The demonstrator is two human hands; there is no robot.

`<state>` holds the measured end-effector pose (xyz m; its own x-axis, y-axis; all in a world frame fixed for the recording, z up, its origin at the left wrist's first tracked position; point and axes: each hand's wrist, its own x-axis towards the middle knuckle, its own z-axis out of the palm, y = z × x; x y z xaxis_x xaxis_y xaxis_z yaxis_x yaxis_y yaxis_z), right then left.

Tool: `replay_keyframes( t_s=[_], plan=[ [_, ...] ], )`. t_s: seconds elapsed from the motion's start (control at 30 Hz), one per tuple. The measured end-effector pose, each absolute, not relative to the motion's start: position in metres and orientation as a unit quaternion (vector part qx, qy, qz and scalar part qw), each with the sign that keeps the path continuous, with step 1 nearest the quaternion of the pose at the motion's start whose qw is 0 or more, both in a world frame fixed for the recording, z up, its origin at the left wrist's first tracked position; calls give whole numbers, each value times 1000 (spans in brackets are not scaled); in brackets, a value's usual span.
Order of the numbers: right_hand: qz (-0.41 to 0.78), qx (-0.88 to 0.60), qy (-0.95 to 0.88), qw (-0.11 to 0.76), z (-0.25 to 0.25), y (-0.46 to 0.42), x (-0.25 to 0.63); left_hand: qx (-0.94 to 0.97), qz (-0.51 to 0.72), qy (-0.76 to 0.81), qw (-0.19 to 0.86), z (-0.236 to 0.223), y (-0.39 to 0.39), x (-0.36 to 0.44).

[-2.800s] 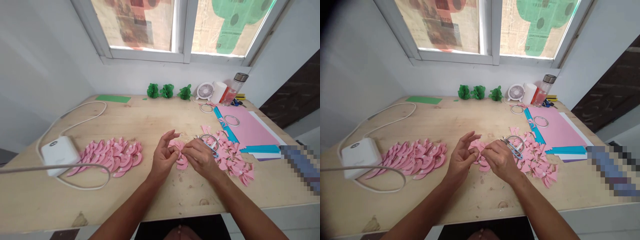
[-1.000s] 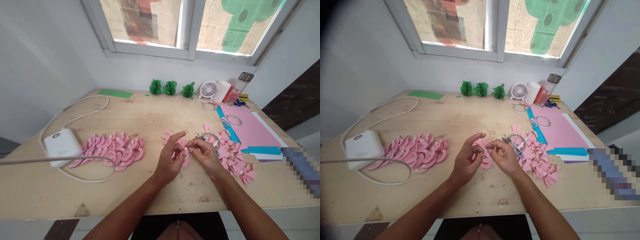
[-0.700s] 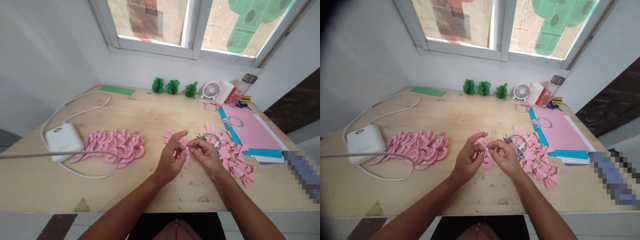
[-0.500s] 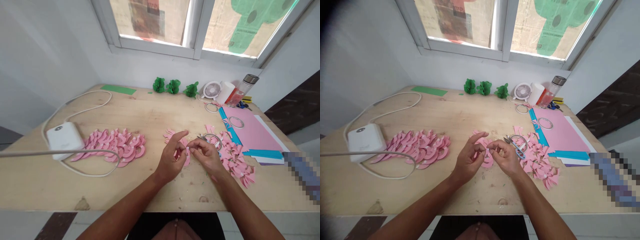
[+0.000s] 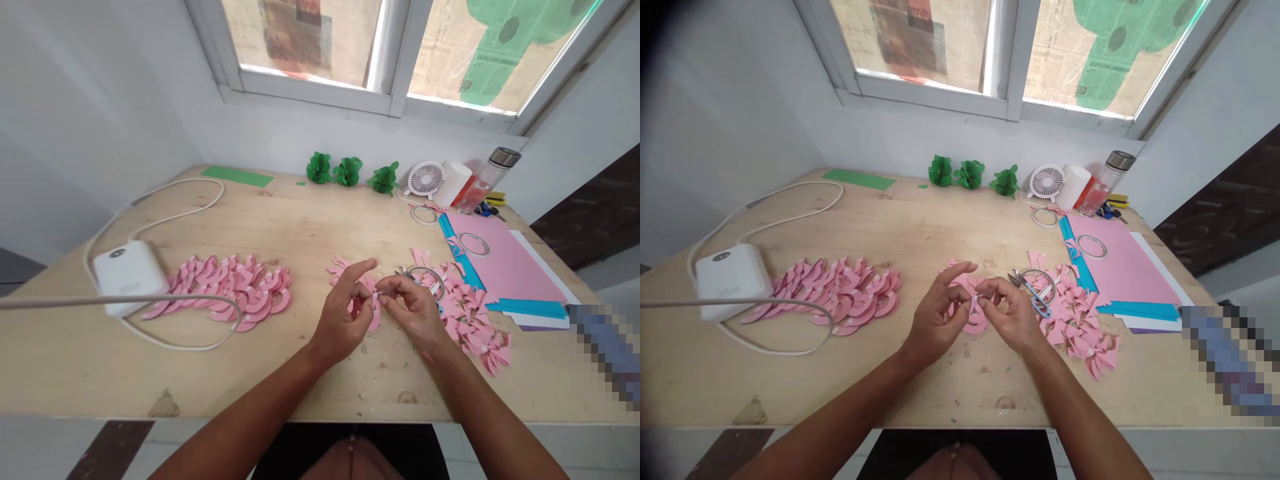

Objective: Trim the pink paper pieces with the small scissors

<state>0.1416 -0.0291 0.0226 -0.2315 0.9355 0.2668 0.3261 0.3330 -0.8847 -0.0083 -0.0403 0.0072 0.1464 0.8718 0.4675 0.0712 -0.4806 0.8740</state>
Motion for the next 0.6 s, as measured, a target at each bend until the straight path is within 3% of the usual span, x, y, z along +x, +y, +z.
replay_keyframes(
  t_s=[0.6],
  plan=[
    [359, -440, -716, 406, 25, -30, 142, 658, 549, 359, 370, 6, -39, -8]
  ],
)
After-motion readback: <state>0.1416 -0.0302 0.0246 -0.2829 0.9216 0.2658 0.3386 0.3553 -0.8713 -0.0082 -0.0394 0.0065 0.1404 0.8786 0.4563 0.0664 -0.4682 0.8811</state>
